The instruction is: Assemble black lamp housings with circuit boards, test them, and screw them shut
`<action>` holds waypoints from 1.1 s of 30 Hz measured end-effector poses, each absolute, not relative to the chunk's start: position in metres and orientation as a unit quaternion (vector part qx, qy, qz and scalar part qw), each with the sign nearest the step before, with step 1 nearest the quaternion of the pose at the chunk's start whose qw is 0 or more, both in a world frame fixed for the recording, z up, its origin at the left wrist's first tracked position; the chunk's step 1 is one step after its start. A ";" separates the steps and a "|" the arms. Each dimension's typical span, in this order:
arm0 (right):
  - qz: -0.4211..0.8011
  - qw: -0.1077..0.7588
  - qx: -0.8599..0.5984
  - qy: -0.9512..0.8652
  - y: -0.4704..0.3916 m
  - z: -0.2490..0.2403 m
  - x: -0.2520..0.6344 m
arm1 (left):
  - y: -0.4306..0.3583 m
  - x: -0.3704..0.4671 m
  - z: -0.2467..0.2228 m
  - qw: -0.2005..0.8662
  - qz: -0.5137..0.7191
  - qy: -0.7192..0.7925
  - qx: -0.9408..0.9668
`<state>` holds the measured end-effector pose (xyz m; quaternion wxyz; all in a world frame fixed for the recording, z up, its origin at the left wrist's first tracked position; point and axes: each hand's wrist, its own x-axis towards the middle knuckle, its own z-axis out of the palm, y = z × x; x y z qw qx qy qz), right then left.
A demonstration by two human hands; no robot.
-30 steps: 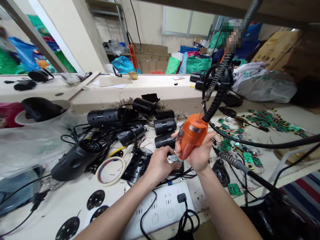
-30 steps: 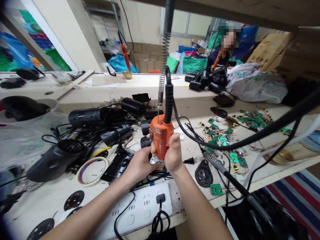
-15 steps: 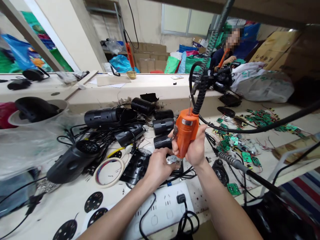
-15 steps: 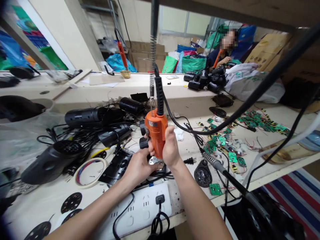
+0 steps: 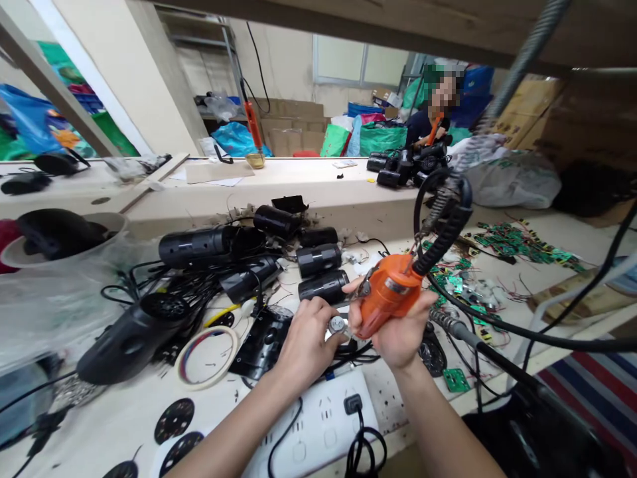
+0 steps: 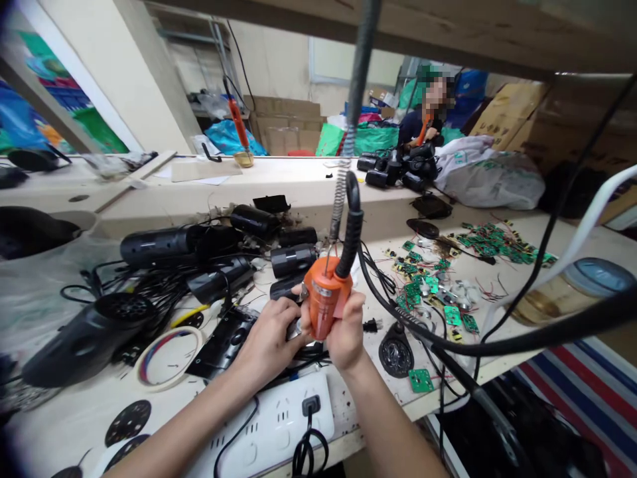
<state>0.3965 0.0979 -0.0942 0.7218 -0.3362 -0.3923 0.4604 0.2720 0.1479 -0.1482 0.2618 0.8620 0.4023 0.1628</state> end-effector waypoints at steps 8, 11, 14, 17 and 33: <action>0.463 0.709 -0.317 -0.427 0.100 -0.094 0.393 | 0.148 0.273 -0.140 0.231 0.107 0.360 0.898; 0.475 0.701 -0.318 -0.427 0.103 -0.093 0.392 | 0.148 0.274 -0.137 0.234 0.105 0.362 0.896; 0.479 0.689 -0.334 -0.429 0.106 -0.095 0.391 | 0.150 0.276 -0.136 0.247 0.113 0.370 0.888; 0.462 0.685 -0.352 -0.441 0.106 -0.099 0.390 | 0.152 0.276 -0.136 0.275 0.140 0.374 0.874; 0.459 0.713 -0.330 -0.416 0.102 -0.106 0.388 | 0.147 0.248 -0.128 0.812 0.329 0.393 0.280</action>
